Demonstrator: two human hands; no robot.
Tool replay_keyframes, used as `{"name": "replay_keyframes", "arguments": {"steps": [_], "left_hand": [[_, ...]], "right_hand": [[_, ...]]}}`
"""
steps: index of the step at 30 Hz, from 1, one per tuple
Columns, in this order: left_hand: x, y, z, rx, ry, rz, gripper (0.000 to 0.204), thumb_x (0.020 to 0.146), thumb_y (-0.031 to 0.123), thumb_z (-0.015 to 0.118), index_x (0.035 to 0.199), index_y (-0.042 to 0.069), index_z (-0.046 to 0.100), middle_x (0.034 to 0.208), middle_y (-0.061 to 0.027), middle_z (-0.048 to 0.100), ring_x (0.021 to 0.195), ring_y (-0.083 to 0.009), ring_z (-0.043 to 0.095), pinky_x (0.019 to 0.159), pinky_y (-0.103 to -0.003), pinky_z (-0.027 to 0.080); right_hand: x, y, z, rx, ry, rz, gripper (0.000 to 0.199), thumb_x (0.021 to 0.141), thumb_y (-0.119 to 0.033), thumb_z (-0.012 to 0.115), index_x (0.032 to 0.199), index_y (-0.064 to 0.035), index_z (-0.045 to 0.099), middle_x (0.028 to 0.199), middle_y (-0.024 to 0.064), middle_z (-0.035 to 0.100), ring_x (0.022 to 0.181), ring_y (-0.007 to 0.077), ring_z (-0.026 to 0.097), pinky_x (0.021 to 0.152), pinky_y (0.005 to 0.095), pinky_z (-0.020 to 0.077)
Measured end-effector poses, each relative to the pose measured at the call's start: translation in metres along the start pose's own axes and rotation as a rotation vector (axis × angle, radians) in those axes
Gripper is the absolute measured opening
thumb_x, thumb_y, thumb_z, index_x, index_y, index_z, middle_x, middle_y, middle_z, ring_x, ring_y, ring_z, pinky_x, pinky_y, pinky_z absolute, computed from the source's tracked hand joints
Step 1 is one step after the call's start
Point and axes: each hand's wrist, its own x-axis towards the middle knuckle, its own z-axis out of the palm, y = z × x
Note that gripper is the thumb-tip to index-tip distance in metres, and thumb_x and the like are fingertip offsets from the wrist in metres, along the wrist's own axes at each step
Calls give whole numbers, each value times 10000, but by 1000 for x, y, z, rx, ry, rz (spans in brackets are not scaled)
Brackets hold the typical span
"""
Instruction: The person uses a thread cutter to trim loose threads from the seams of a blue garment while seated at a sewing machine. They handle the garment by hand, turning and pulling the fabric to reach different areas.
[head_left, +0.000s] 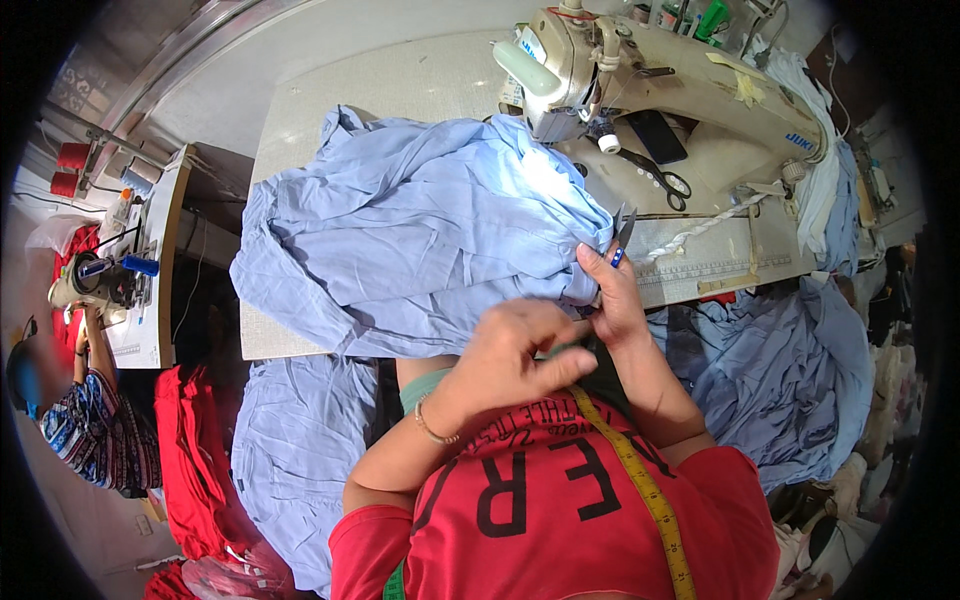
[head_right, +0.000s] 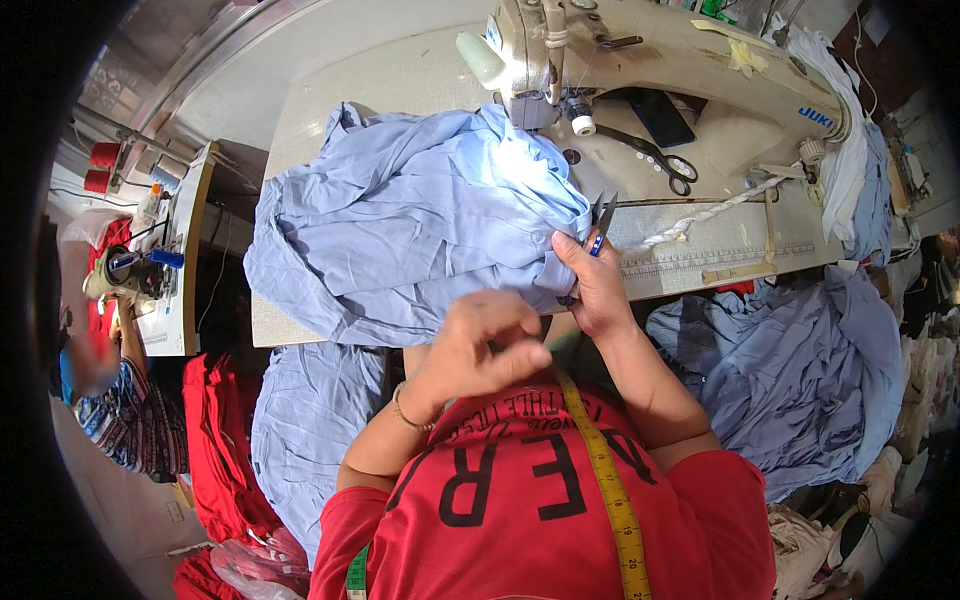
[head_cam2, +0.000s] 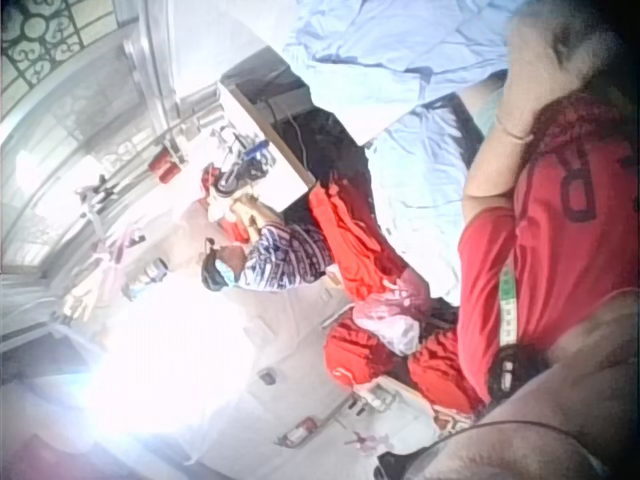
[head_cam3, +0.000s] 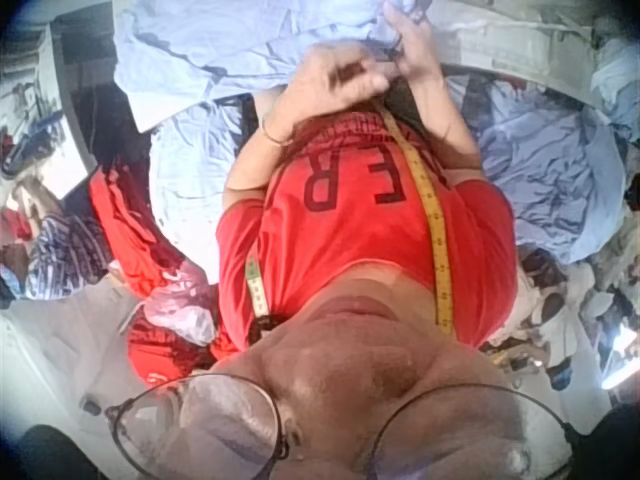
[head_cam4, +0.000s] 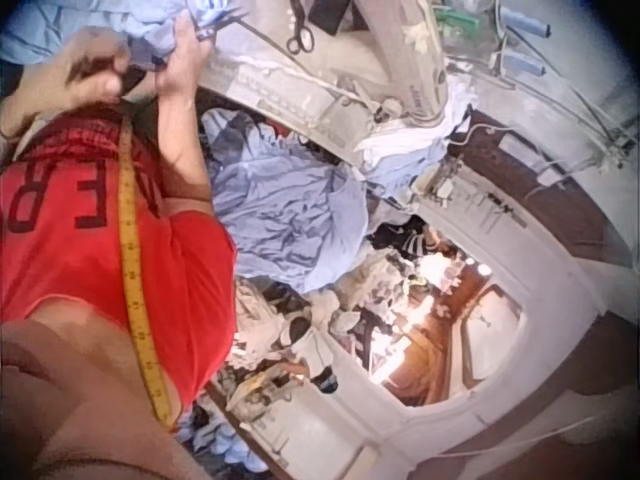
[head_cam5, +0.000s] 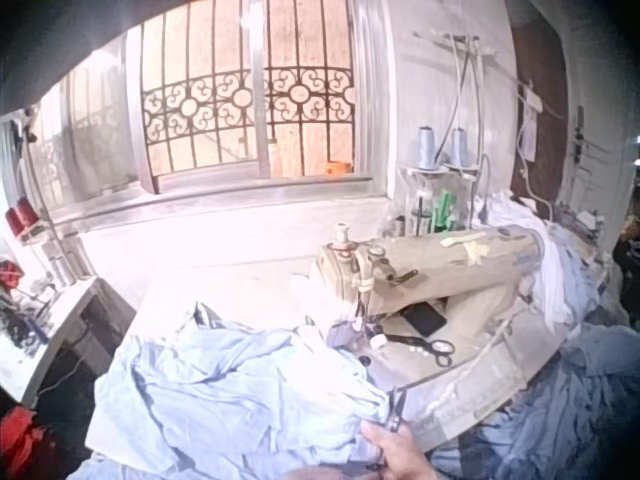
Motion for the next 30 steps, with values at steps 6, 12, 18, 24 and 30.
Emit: {"name": "replay_keyframes", "arguments": {"steps": [6,12,18,24,30], "left_hand": [[23,-45,-10,141,501,-164,92,818,32,618,880,-36,623,781,-89,567,680,-172,533,626,-266,428],[28,-54,-14,90,407,-197,129,817,19,624,932,-39,631,823,-72,574,710,-143,536,663,-238,432],[29,-60,-9,421,471,4,134,749,-2,657,880,-22,635,757,-98,578,675,-213,567,612,-286,453],[31,-63,0,544,529,5,81,717,-21,636,791,-16,604,709,-106,557,650,-240,561,596,-306,455],[26,-63,-5,195,558,-118,39,763,-17,601,800,-28,599,719,-85,558,648,-175,556,613,-267,448]], "right_hand": [[2,-1,-8,80,-105,96,398,881,-132,576,1241,-16,451,1136,84,574,1014,174,580,880,333,481],[7,-4,-19,198,-184,194,394,887,-157,573,1223,16,461,1119,114,588,993,211,605,882,357,490],[11,-2,-22,250,-168,240,381,885,-158,579,1209,14,475,1104,117,595,973,213,614,864,357,502],[9,4,-16,274,-158,238,366,895,-172,565,1201,10,479,1087,108,605,956,203,619,854,356,503],[14,4,-21,333,-126,267,364,911,-220,540,1189,9,485,1079,114,612,943,218,624,843,356,501]]}}
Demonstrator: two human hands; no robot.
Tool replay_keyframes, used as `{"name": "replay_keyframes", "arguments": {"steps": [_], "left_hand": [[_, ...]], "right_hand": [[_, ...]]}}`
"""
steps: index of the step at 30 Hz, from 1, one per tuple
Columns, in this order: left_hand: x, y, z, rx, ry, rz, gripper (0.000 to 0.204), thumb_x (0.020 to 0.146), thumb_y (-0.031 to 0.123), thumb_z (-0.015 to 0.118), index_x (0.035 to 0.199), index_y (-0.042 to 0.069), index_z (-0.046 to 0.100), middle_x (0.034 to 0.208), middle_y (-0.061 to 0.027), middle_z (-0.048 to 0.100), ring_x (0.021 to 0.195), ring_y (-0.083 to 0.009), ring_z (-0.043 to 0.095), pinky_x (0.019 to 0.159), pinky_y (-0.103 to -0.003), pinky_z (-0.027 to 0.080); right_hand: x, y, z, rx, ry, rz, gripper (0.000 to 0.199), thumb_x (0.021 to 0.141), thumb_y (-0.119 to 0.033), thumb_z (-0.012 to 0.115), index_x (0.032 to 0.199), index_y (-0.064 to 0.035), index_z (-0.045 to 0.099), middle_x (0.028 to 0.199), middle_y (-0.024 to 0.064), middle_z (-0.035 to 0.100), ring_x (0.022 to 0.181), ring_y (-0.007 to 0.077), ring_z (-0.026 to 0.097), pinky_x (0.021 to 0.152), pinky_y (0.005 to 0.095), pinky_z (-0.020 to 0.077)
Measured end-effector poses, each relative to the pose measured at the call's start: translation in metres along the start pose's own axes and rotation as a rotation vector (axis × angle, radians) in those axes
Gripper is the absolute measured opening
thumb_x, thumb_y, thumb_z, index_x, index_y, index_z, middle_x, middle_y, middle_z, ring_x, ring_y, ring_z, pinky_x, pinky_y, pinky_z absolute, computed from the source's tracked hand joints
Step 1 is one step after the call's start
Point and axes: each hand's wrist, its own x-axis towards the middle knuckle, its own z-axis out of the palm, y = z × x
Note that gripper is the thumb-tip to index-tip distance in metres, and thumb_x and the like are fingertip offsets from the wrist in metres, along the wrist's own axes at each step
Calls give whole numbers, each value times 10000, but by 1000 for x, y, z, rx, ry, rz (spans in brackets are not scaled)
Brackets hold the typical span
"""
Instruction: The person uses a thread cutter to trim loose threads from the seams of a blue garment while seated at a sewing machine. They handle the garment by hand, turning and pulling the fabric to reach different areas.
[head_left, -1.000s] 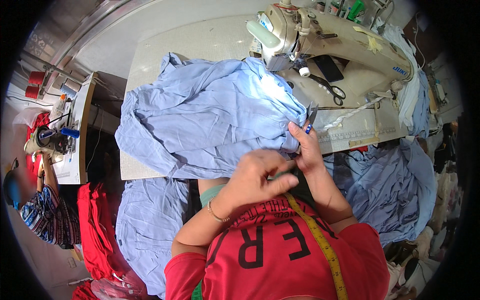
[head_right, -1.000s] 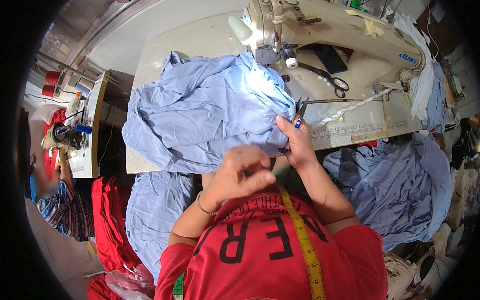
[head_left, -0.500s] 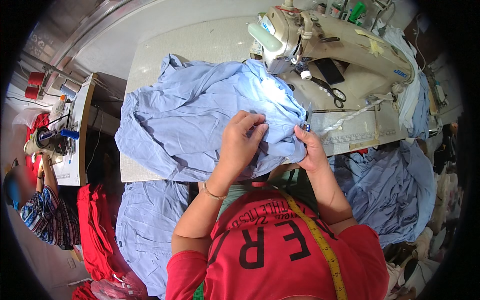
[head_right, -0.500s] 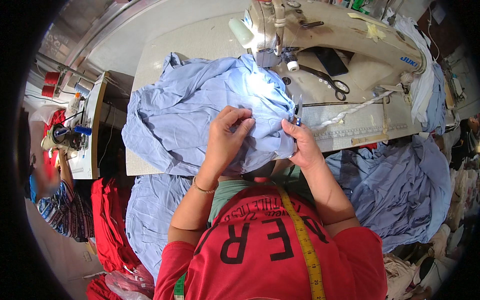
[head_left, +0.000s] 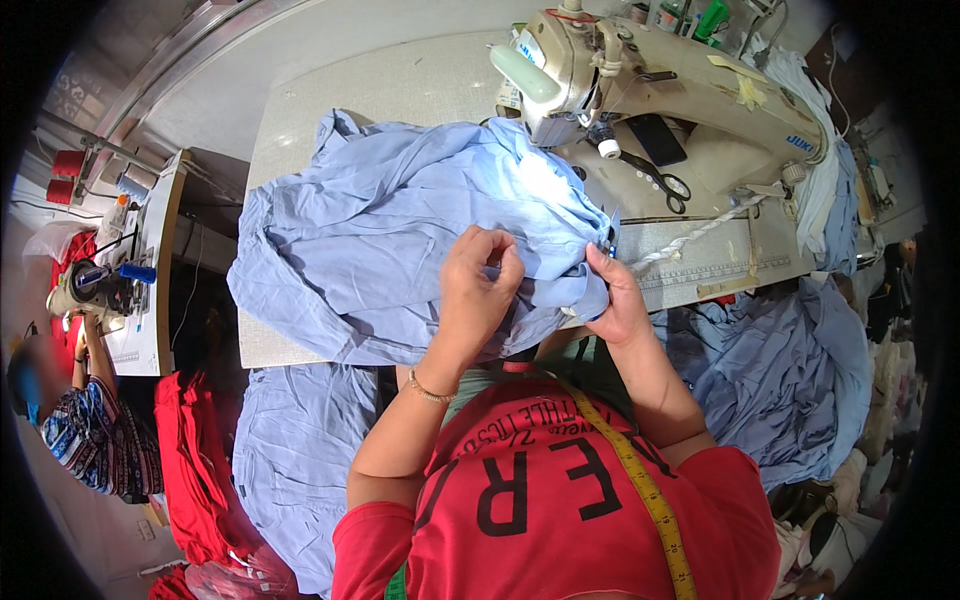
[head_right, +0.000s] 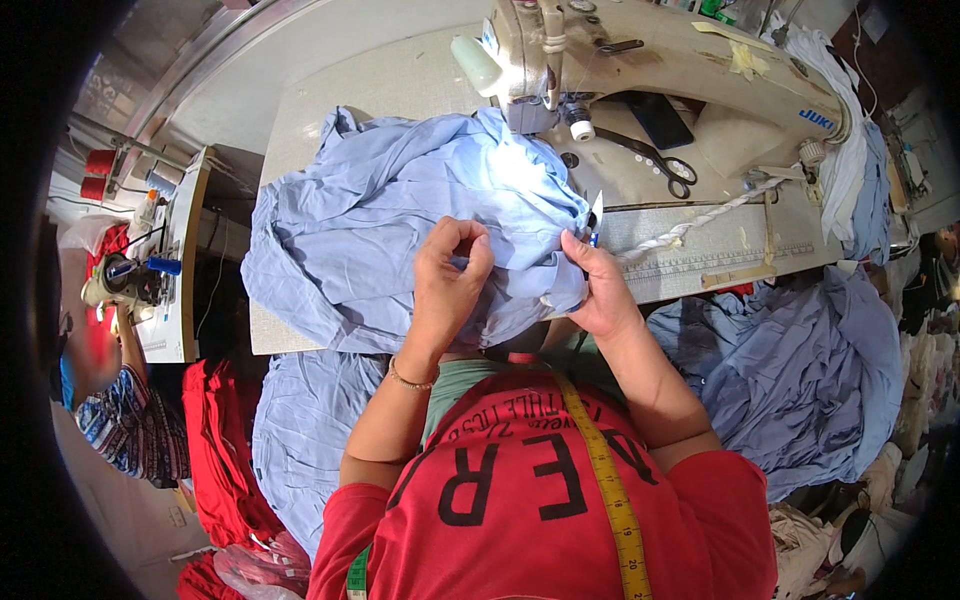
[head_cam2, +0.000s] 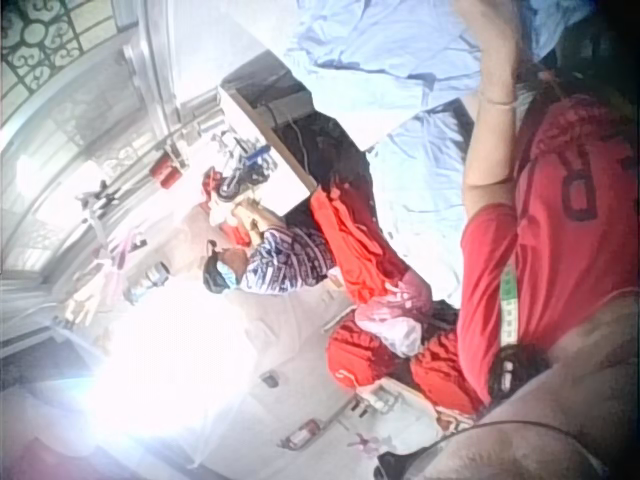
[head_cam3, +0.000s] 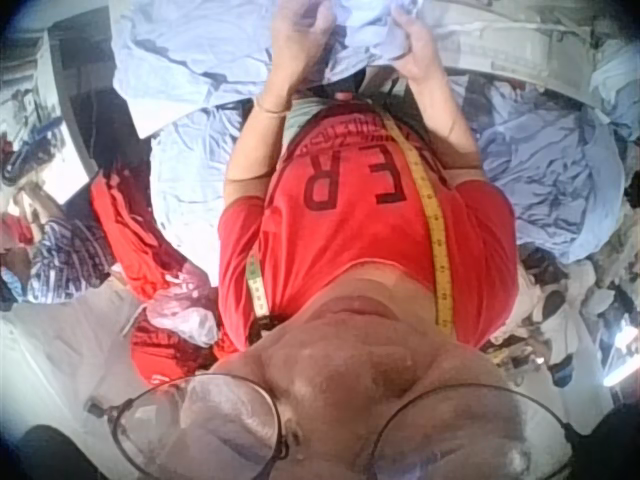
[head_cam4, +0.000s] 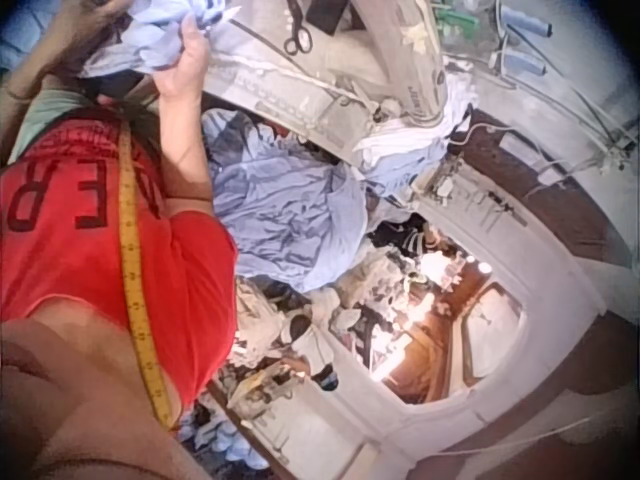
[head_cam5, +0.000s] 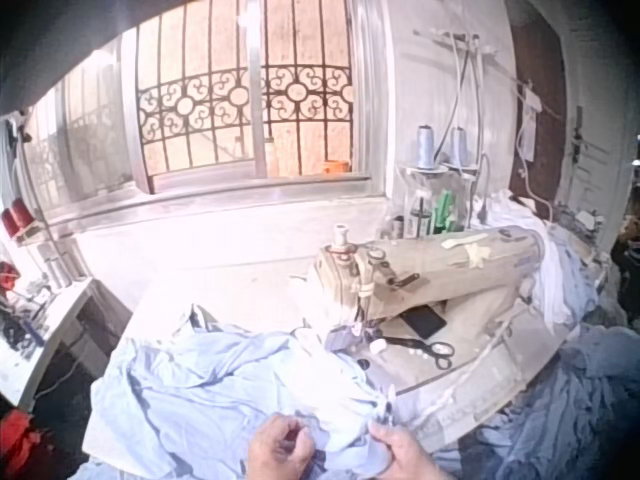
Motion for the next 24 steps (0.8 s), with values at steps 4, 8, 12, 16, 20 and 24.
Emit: {"name": "replay_keyframes", "arguments": {"steps": [4,8,12,16,20,24], "left_hand": [[-1,1,-1,51,-74,20,61,782,8,623,831,-28,620,736,-88,568,663,-184,566,617,-270,447],[2,2,2,95,-57,51,59,767,33,646,807,-6,628,722,-107,561,656,-252,558,601,-326,442],[1,0,5,137,-43,77,57,763,24,648,802,-13,629,718,-100,568,636,-209,559,594,-287,442],[-1,0,11,165,-8,24,21,752,11,622,759,-5,611,696,-96,558,628,-203,554,583,-282,433],[0,0,13,46,48,7,36,721,13,608,721,4,574,667,-92,528,627,-227,544,583,-322,438],[-4,8,-3,-109,10,-68,29,763,18,586,758,-6,571,683,-67,531,640,-161,537,616,-271,436]], "right_hand": [[1,-1,-2,48,-6,31,357,913,-222,536,1184,6,488,1069,117,616,935,223,626,830,360,505],[-1,-2,1,44,22,54,337,918,-220,527,1171,2,496,1051,114,622,925,219,628,816,365,510],[0,-1,-3,35,20,56,317,923,-215,520,1157,-1,505,1044,109,624,913,213,631,806,363,514],[1,3,-5,39,30,40,306,925,-209,516,1153,-4,510,1042,105,625,901,211,635,804,360,516],[-1,2,-4,51,5,33,304,927,-207,511,1155,-5,508,1038,105,627,892,211,638,806,360,516],[0,1,-4,68,31,18,310,927,-211,511,1160,-7,505,1041,106,626,899,214,637,809,361,515]]}}
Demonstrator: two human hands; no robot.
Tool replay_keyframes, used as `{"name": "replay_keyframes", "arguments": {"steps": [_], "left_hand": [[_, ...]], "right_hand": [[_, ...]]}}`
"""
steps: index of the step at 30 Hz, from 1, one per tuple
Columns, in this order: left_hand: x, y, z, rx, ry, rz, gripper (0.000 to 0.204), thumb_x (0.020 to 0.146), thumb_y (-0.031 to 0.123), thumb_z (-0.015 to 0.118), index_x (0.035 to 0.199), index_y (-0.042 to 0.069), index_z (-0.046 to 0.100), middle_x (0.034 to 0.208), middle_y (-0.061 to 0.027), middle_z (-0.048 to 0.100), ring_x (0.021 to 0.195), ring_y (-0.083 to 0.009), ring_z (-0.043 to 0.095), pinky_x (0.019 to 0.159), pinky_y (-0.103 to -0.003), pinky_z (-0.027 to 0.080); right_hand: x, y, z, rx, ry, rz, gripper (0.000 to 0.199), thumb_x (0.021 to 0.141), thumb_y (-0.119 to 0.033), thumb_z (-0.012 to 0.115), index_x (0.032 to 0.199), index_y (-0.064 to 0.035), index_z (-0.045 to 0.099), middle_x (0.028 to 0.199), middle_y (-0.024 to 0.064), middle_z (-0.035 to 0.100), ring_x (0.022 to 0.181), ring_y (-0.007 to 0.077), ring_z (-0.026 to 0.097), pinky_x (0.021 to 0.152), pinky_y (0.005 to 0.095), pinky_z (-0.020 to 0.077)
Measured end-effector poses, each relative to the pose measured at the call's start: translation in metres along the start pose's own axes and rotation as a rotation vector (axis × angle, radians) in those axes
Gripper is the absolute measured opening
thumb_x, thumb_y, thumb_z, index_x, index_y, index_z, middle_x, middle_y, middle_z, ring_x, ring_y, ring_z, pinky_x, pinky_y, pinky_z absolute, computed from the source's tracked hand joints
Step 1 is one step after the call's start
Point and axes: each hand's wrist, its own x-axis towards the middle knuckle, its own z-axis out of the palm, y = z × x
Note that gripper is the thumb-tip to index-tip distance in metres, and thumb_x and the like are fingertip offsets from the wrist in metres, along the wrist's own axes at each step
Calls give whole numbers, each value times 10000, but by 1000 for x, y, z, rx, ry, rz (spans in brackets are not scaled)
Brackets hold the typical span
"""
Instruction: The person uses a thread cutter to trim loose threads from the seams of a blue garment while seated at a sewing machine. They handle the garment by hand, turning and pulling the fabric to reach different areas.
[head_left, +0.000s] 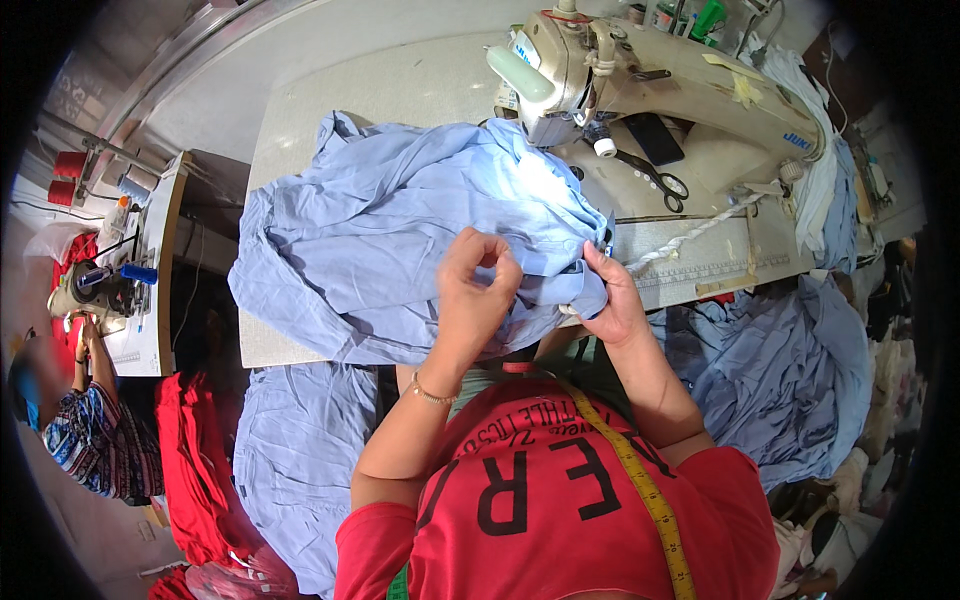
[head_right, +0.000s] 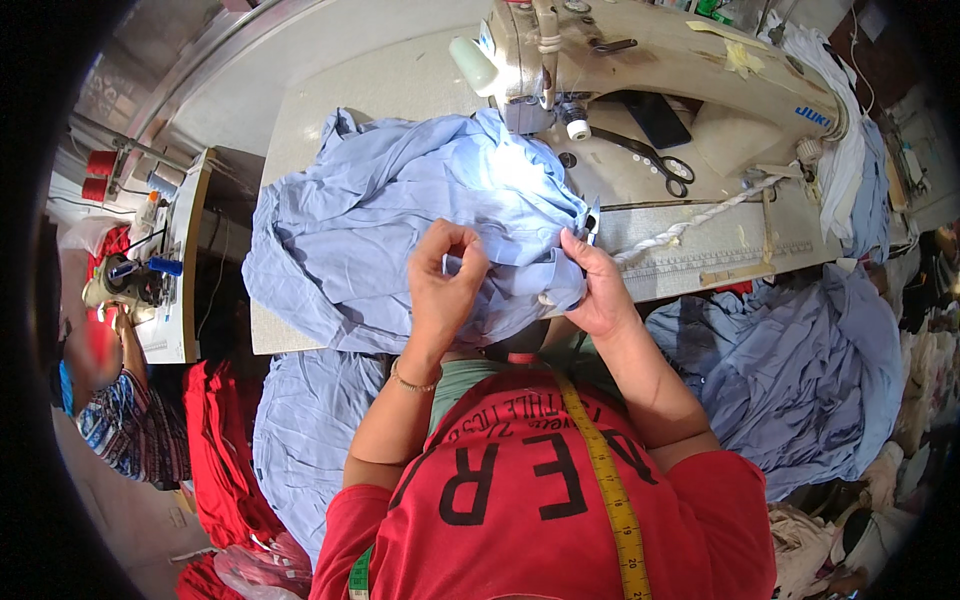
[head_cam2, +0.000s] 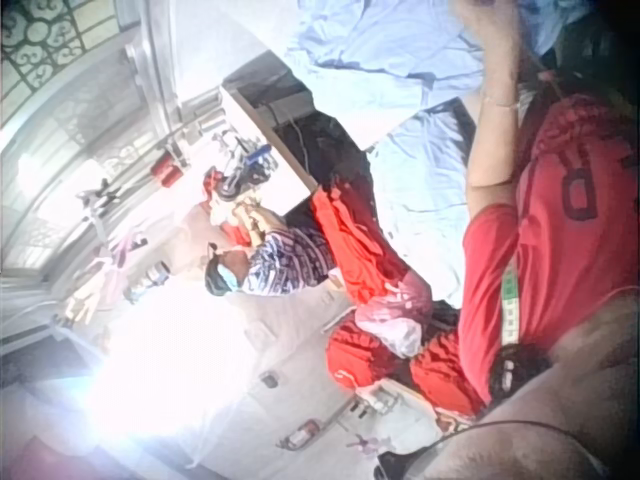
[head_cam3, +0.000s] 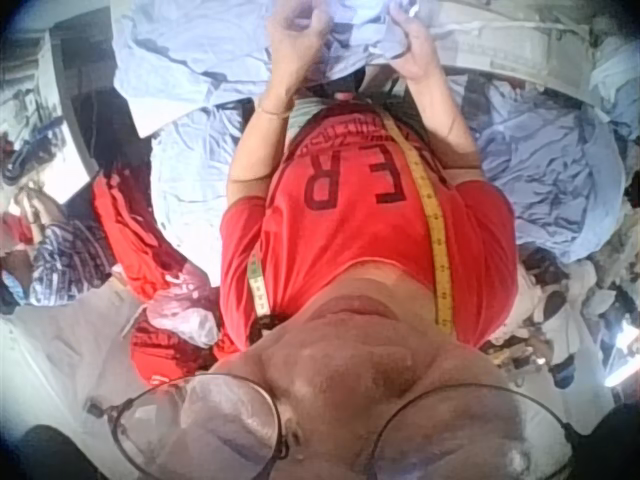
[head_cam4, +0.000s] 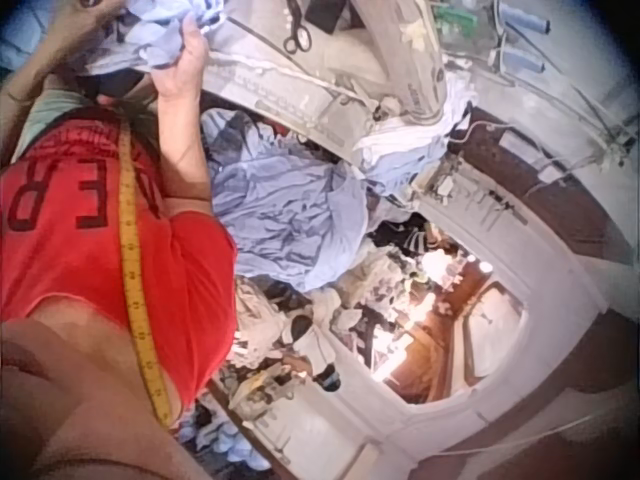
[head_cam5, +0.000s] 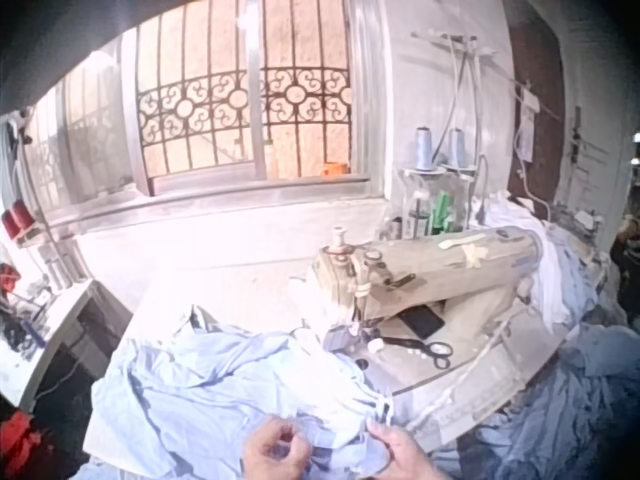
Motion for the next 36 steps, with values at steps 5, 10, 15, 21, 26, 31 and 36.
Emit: {"name": "replay_keyframes", "arguments": {"steps": [5,10,15,21,26,31,36], "left_hand": [[-30,39,-19,-110,-732,136,82,795,55,598,862,8,589,805,-105,604,714,-245,584,653,-307,457],[-42,49,-7,236,-847,375,141,826,149,602,916,40,603,756,-101,597,725,-298,583,694,-345,452],[-47,45,-21,345,-930,307,157,777,170,657,850,42,604,729,-99,589,697,-312,570,696,-351,445],[-9,30,-74,416,-448,155,172,744,102,675,883,27,607,860,-113,605,811,-316,578,769,-369,440],[26,-4,-95,734,-311,205,258,704,43,648,957,50,602,1090,-110,567,1049,-296,516,907,-382,385],[51,-19,-89,803,-376,383,252,699,60,643,948,62,609,1199,-117,501,1139,-302,447,965,-380,347],[65,-39,-89,758,-471,468,225,721,51,626,945,45,606,1155,-113,539,1100,-302,482,943,-383,371]], "right_hand": [[-1,-1,6,-15,47,-8,335,910,-216,542,1169,-8,500,1047,103,622,915,208,630,812,354,514],[-4,-14,-3,-225,60,-121,386,887,-172,574,1215,3,474,1132,118,583,997,209,594,886,361,477],[-12,-44,-1,-781,205,-297,390,879,-191,585,1203,-4,475,1093,78,592,956,161,591,802,304,481],[-19,-78,-5,-1755,481,-619,461,864,-302,582,1241,-66,458,1087,106,599,943,248,604,787,360,470],[-9,-79,6,-2234,544,-441,462,842,-314,589,1232,-93,482,1230,134,501,1017,356,553,869,412,429],[2,-69,17,-2140,254,-955,388,827,-236,606,1176,-87,523,1214,115,511,1043,328,528,890,395,414],[21,-11,92,-1878,-216,-899,328,777,-112,630,1092,-63,553,1062,126,596,1008,325,539,878,396,412]]}}
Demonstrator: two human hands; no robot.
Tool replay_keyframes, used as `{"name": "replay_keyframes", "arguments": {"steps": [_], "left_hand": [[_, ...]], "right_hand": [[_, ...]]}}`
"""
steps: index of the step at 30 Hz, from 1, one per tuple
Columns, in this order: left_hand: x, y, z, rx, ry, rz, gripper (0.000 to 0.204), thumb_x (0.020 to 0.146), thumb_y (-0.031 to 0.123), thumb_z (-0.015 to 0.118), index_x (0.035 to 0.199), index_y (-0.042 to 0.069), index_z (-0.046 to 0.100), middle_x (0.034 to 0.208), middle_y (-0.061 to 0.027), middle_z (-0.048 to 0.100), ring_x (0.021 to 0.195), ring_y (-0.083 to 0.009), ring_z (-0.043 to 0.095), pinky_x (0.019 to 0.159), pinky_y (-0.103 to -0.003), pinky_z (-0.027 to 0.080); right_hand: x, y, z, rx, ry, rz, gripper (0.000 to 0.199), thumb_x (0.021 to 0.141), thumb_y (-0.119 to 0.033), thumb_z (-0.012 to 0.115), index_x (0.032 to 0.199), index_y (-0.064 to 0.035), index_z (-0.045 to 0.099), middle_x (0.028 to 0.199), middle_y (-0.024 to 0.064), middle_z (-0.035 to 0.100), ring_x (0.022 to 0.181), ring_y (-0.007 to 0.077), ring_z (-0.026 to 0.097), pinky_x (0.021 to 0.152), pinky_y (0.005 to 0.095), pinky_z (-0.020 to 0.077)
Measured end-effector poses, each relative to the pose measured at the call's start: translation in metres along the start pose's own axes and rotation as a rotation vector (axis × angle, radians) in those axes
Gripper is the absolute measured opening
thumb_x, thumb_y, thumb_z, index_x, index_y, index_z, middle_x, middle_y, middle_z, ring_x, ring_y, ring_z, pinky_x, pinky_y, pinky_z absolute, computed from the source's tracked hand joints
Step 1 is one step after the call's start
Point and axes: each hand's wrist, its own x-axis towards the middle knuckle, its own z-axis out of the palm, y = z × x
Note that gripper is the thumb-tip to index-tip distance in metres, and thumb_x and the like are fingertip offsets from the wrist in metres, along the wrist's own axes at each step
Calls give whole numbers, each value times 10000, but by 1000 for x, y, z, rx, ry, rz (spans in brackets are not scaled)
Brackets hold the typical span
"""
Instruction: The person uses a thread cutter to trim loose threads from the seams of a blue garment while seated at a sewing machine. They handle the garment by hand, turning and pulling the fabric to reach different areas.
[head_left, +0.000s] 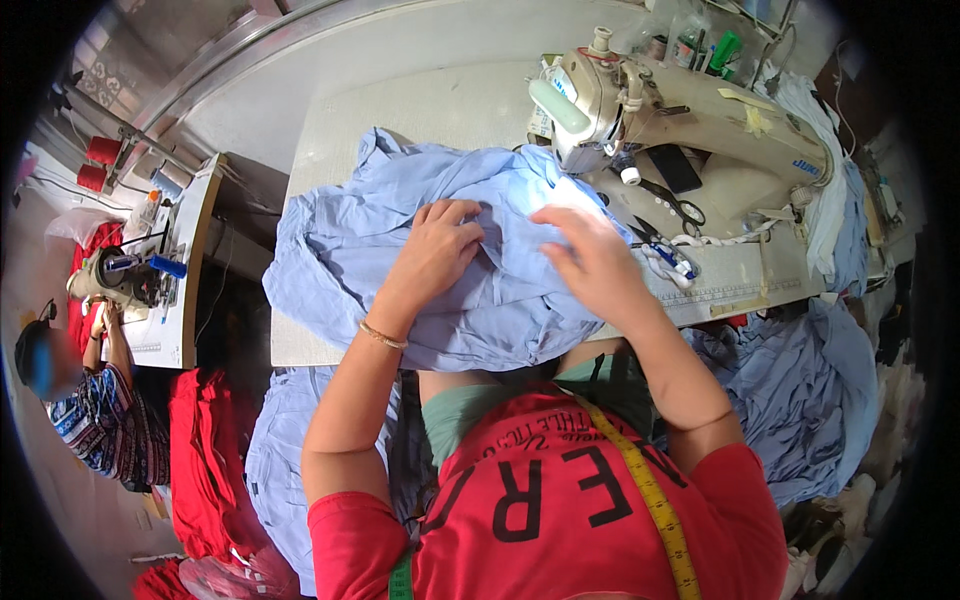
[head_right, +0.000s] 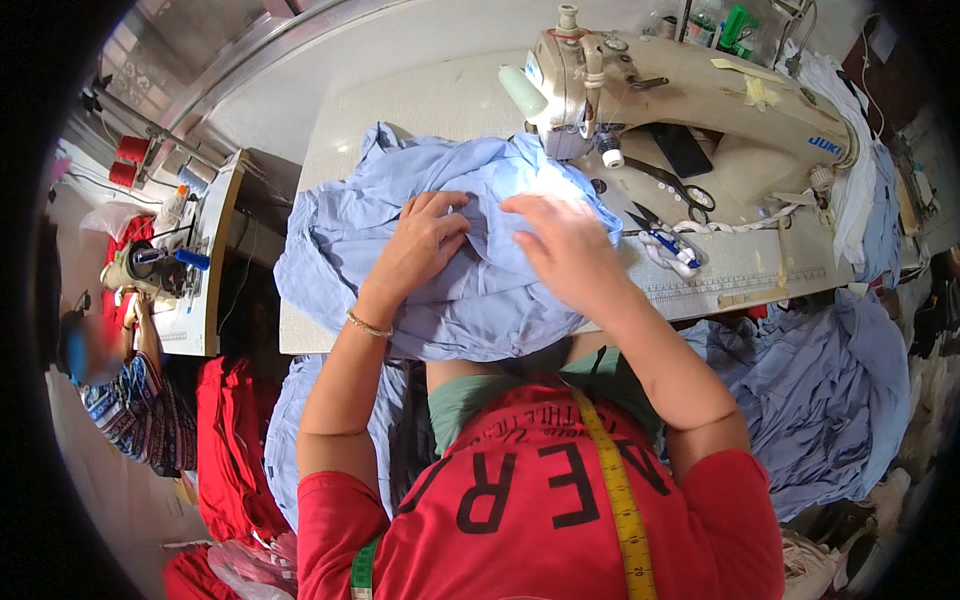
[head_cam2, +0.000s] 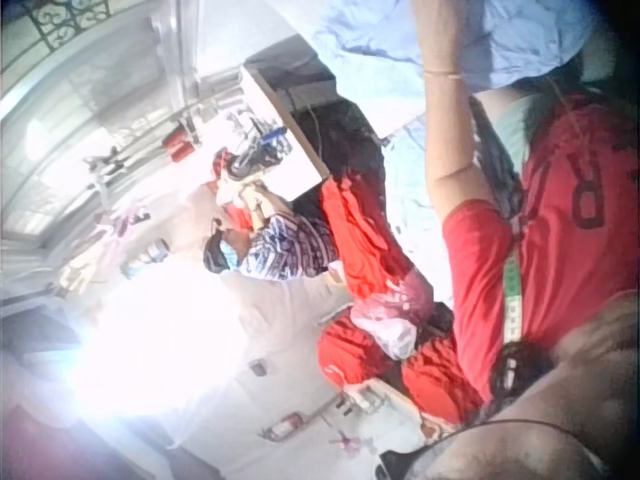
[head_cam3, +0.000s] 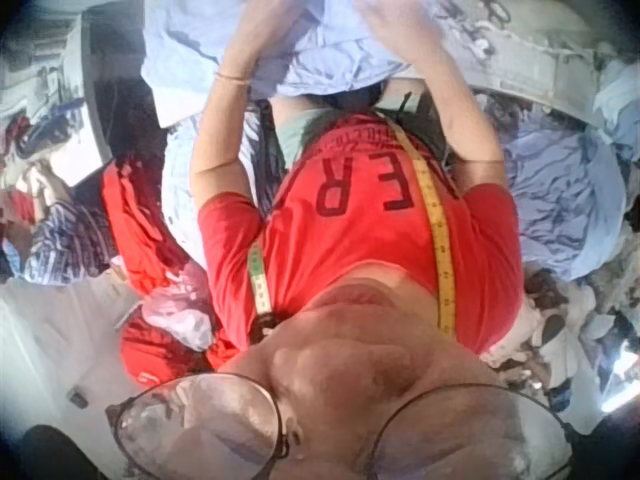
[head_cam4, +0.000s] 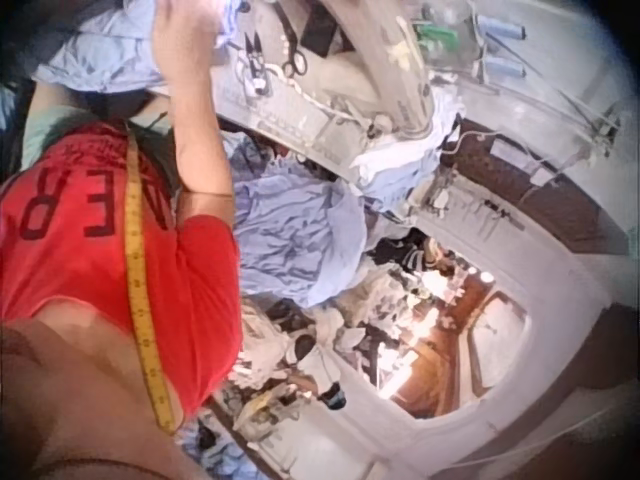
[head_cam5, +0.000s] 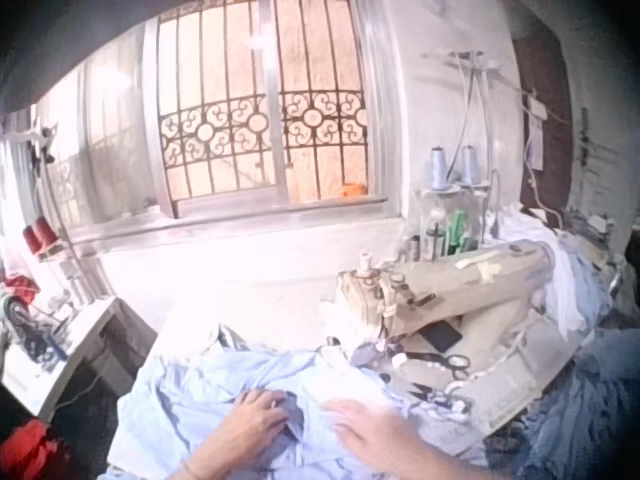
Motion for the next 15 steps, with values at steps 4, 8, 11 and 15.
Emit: {"name": "replay_keyframes", "arguments": {"steps": [4,8,11,15], "left_hand": [[0,0,-2,-251,94,-32,127,766,49,593,888,14,596,1060,-115,571,961,-299,545,837,-365,437],[5,5,-2,-553,144,-287,101,827,73,574,893,-3,567,933,-138,591,802,-310,573,710,-327,463],[13,6,-7,-499,40,-372,121,841,103,587,892,-2,558,849,-139,593,744,-292,574,679,-319,457],[18,-2,3,-516,6,-319,156,837,149,616,865,5,563,807,-117,592,712,-259,559,672,-326,451]], "right_hand": [[10,13,27,-186,-8,21,280,776,-51,607,1053,-43,568,1008,133,605,975,326,555,860,386,428],[11,16,24,24,-59,160,285,781,-29,595,1065,-27,566,960,132,621,924,308,592,810,369,461],[11,16,22,187,-7,59,259,799,-15,558,1056,-41,583,981,142,623,904,319,600,785,369,475],[6,23,23,236,14,18,235,817,6,515,1024,-40,616,961,146,633,887,314,609,783,359,479]]}}
